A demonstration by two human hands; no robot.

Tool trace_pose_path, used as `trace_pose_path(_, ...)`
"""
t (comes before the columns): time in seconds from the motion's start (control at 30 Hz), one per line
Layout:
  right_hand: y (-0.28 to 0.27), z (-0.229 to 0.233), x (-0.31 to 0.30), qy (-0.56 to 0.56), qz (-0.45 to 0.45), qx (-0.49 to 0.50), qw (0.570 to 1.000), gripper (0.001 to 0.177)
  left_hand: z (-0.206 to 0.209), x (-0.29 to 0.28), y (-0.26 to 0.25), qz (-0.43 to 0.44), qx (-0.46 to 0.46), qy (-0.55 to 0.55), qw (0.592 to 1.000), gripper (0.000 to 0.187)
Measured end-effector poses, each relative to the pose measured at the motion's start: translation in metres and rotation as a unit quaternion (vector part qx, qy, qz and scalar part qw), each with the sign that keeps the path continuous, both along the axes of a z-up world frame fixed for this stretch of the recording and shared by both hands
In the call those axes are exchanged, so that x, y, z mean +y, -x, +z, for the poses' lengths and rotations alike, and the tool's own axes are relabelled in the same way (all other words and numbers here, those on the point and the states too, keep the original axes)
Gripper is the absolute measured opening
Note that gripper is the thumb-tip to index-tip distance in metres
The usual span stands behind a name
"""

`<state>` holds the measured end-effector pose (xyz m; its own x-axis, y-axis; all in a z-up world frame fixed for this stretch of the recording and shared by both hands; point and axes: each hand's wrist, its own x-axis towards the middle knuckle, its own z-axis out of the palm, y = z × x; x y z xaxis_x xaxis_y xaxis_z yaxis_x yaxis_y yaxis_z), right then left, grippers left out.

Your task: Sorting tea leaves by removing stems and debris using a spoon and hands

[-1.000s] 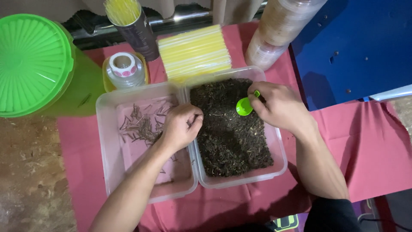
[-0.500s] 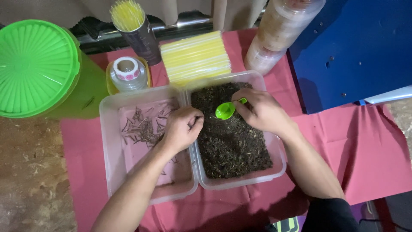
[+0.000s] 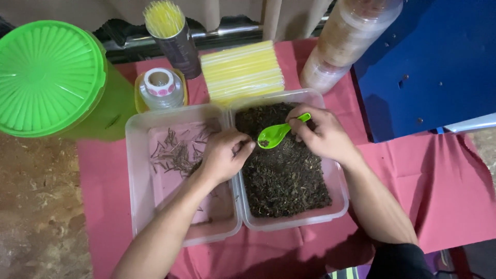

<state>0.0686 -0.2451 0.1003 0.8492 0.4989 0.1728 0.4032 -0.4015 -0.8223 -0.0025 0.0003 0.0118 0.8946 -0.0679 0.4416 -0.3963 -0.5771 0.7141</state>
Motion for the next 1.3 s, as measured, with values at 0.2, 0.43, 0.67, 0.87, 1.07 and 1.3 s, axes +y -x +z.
trace_pose_path(0.2,0.006,-0.002,-0.001,-0.024,0.040,0.015,0.999,0.015,0.017,0.001,0.005,-0.026,0.040,-0.009,0.999,0.025)
trace_pose_path(0.43,0.015,0.009,0.008,-0.009,0.050,-0.044,0.998,0.015,0.002,0.002,0.002,-0.008,0.054,-0.063,0.996,0.012)
trace_pose_path(0.67,0.026,0.034,-0.006,0.031,0.093,-0.177,0.979,0.015,0.001,0.009,-0.001,-0.053,0.101,-0.013,0.993,0.005)
trace_pose_path(0.87,0.024,0.033,-0.022,0.034,0.069,-0.202,0.976,0.012,-0.009,0.010,-0.002,-0.037,0.099,-0.011,0.994,0.006)
trace_pose_path(1.07,0.022,0.043,-0.016,0.041,0.067,-0.190,0.979,0.008,-0.013,0.010,-0.007,-0.037,0.128,-0.020,0.991,0.009)
trace_pose_path(1.3,0.027,0.049,-0.013,0.081,0.060,-0.137,0.985,0.014,-0.003,0.007,-0.004,-0.022,0.153,-0.057,0.986,0.012)
